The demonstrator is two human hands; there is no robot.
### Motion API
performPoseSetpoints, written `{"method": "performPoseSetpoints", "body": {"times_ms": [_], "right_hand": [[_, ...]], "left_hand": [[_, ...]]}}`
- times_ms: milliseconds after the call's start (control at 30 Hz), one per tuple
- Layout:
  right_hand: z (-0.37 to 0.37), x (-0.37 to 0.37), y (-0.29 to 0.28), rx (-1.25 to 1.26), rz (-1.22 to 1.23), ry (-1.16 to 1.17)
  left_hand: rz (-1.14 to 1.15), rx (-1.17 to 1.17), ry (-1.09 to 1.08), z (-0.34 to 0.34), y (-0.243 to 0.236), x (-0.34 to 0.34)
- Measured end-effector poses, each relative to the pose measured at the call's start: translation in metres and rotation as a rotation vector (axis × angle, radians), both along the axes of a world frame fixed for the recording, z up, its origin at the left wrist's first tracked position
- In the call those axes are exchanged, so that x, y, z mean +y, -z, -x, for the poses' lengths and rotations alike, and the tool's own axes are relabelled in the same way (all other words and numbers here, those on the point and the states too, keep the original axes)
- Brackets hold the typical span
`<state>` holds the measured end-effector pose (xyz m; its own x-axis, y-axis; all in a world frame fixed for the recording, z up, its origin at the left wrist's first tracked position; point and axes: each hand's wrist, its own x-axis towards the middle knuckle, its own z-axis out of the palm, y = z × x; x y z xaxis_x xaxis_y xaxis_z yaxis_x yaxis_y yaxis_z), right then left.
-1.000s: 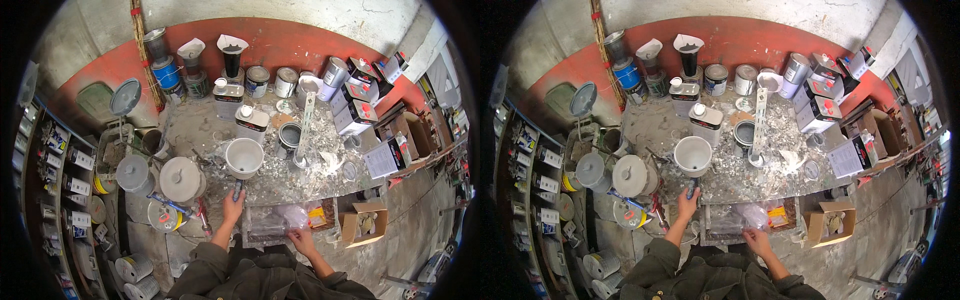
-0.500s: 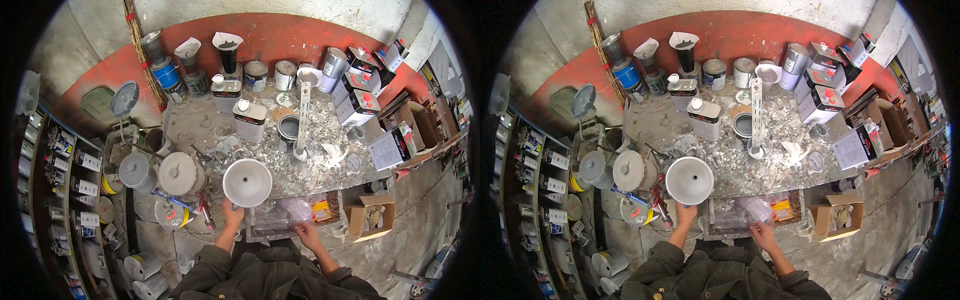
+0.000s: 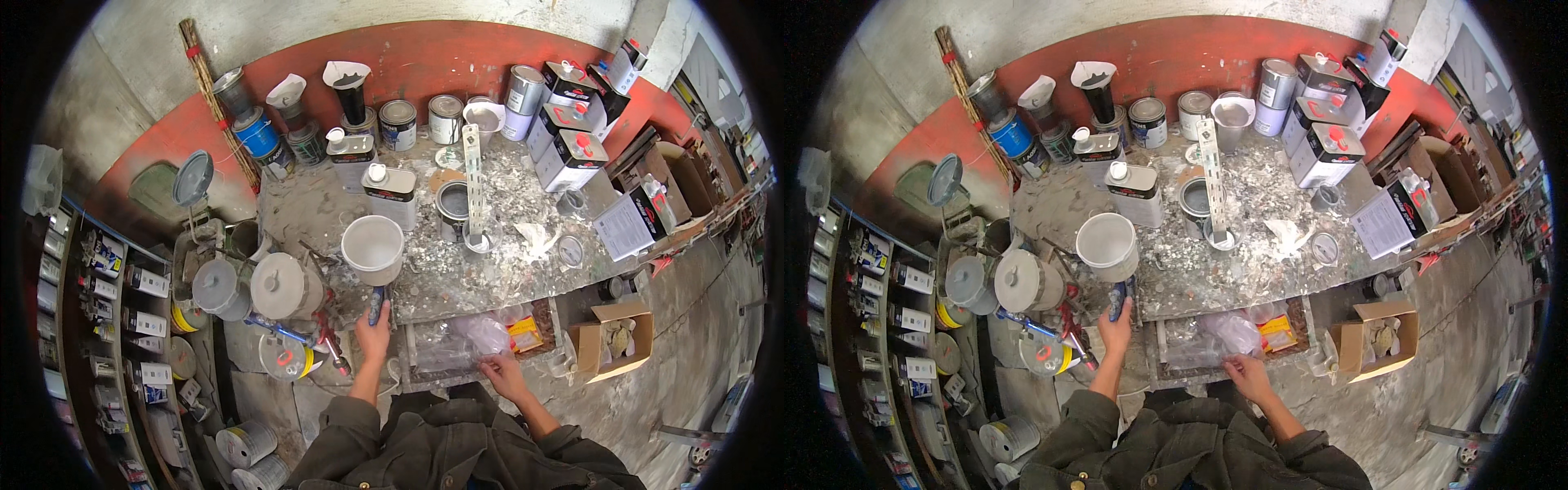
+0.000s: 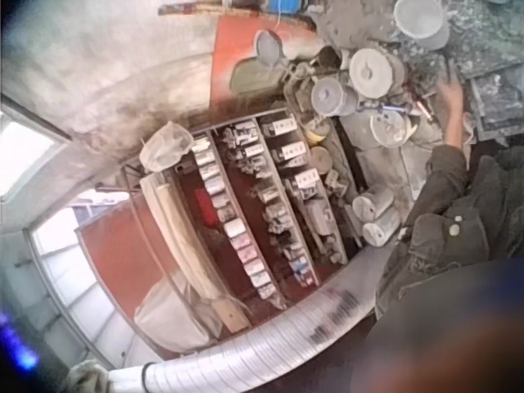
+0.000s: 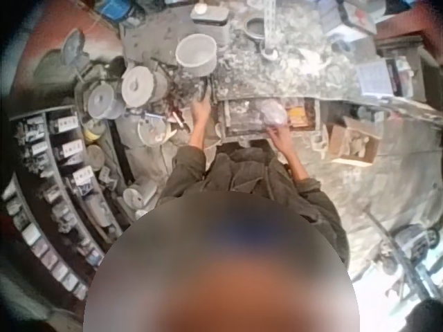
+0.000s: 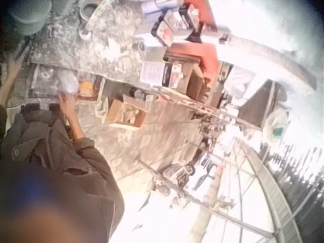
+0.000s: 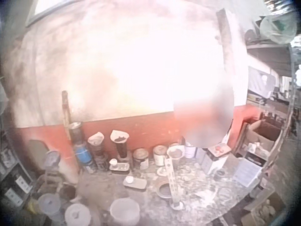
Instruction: The person mixes a grey liquid in a small container using a metal strip while crouching in a spray booth. They then walk to a workbench, pour more liquid from a larger can into the container, and continue mixing.
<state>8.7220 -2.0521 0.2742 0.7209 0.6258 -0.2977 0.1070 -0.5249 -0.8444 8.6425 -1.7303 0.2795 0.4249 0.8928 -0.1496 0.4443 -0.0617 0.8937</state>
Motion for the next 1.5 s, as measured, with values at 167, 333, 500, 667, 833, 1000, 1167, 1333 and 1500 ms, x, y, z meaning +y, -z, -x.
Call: {"method": "performPoseSetpoints", "body": {"times_ms": [167, 333, 500, 667, 833, 1000, 1167, 1333, 1500], "right_hand": [[0.004, -0.008, -0.009, -0.016, -0.005, 0.056], [0.01, -0.015, -0.008, -0.024, 0.004, 0.089], [0.013, -0.015, -0.009, -0.029, 0.016, 0.104], [0.009, -0.01, -0.016, -0.029, 0.073, 0.136], [0.0, -0.01, -0.022, -0.092, 0.088, 0.21], [-0.014, -0.026, -0.032, -0.063, 0.057, 0.324], [-0.054, -0.042, -0.036, -0.012, 0.085, 0.268], [-0.123, -0.083, -0.032, -0.172, 0.02, 0.256], [-0.193, -0.126, -0.027, -0.123, 0.002, 0.225]], "left_hand": [[-0.004, -0.005, -0.021, -0.012, 0.023, 0.009], [-0.025, -0.053, 0.04, -0.012, 0.046, 0.019], [-0.089, -0.033, 0.089, -0.006, 0.053, 0.022], [-0.099, 0.056, 0.176, 0.027, 0.044, 0.019], [-0.298, 0.007, 0.103, 0.062, 0.016, -0.002], [0.019, -0.147, 0.394, 0.009, 0.014, -0.04], [0.006, -0.188, 0.448, -0.106, 0.028, -0.062], [0.129, -0.33, 0.3, -0.201, 0.056, -0.074], [-0.01, -0.22, 0.189, -0.234, 0.067, -0.08]]}}
